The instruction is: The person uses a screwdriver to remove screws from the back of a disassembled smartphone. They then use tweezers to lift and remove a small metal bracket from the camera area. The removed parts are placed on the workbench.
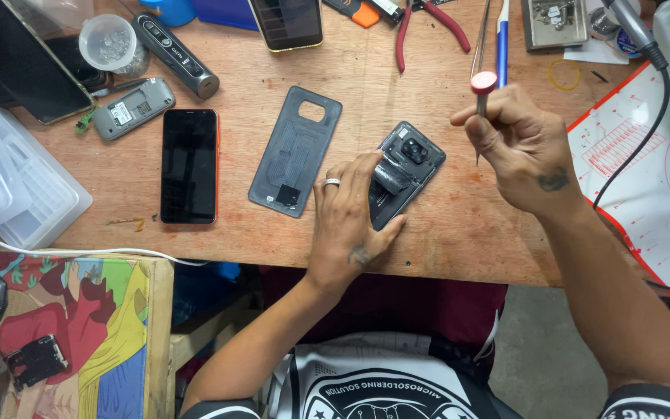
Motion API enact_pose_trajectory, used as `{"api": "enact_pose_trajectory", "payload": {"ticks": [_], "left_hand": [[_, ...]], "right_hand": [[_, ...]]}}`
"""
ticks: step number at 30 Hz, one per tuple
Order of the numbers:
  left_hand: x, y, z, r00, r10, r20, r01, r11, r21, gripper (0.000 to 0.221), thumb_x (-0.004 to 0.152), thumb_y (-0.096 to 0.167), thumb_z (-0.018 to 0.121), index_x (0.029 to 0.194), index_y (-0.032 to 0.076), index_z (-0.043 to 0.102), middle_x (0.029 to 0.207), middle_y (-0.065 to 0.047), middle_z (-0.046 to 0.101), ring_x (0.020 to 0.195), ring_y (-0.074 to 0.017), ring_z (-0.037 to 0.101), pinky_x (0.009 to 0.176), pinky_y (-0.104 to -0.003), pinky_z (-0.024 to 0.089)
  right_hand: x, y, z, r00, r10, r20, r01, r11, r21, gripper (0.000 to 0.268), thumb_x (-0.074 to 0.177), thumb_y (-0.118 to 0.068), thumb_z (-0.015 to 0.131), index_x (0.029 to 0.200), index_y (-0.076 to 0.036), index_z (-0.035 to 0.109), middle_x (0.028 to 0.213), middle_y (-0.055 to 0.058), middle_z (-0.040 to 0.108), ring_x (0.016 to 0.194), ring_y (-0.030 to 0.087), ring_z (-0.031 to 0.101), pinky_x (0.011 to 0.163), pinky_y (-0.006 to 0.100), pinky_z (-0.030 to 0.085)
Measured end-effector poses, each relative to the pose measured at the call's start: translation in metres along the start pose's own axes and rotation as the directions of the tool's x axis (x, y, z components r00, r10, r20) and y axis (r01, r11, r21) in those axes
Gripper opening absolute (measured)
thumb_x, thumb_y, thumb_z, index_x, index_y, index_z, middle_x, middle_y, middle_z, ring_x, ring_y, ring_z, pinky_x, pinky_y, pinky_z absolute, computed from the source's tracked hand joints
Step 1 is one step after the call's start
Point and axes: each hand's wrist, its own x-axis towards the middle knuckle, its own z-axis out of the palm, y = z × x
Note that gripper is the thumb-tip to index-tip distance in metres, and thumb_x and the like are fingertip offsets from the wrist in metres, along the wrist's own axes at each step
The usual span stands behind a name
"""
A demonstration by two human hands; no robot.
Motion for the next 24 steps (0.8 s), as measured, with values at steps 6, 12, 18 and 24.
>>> {"api": "enact_pose_trajectory", "payload": {"ticks": [6, 12, 18, 24], "left_hand": [[0.005, -0.009, -0.014, 0.99, 0.055, 0.134, -0.053, 0.998, -0.017, 0.107, 0.062, 0.031, 0.092, 0.152, 0.009, 0.037, 0.139, -0.012, 0.059, 0.128, -0.0302, 0.05, 0.11, -0.046, 0.033], [0.009, -0.019, -0.024, 0.959, 0.19, 0.212, -0.169, 0.979, -0.113, 0.101, 0.065, 0.026, 0.088, 0.152, 0.012, 0.04, 0.141, -0.008, 0.061, 0.132, -0.0307, 0.051, 0.113, -0.044, 0.034], [0.011, -0.018, -0.02, 0.965, 0.213, 0.151, -0.205, 0.977, -0.066, 0.07, 0.072, 0.043, 0.085, 0.134, 0.018, 0.064, 0.141, -0.009, 0.059, 0.126, -0.0329, 0.052, 0.107, -0.047, 0.037], [0.009, -0.017, -0.011, 0.973, 0.216, 0.085, -0.214, 0.976, -0.031, 0.045, 0.079, 0.045, 0.082, 0.115, 0.018, 0.077, 0.139, -0.004, 0.061, 0.125, -0.027, 0.056, 0.109, -0.047, 0.038]], "right_hand": [[0.01, -0.001, 0.006, 0.982, -0.185, -0.036, 0.188, 0.972, 0.141, 0.016, 0.104, 0.005, 0.072, 0.119, 0.004, 0.066, 0.109, 0.008, 0.063, 0.098, 0.015, 0.063, 0.088, 0.024, 0.054], [-0.004, 0.015, 0.024, 0.954, -0.299, -0.031, 0.3, 0.953, 0.047, 0.051, 0.102, 0.006, 0.075, 0.14, -0.01, 0.045, 0.109, 0.012, 0.068, 0.106, 0.021, 0.073, 0.095, 0.031, 0.064], [-0.005, 0.017, 0.039, 0.91, -0.414, -0.01, 0.414, 0.91, -0.022, 0.075, 0.101, 0.004, 0.075, 0.158, -0.009, 0.028, 0.113, 0.014, 0.066, 0.105, 0.021, 0.073, 0.097, 0.036, 0.064], [0.0, 0.018, 0.047, 0.893, -0.45, 0.008, 0.446, 0.882, -0.151, 0.068, 0.1, 0.003, 0.076, 0.153, -0.009, 0.036, 0.108, 0.014, 0.068, 0.106, 0.023, 0.075, 0.089, 0.033, 0.065]]}}
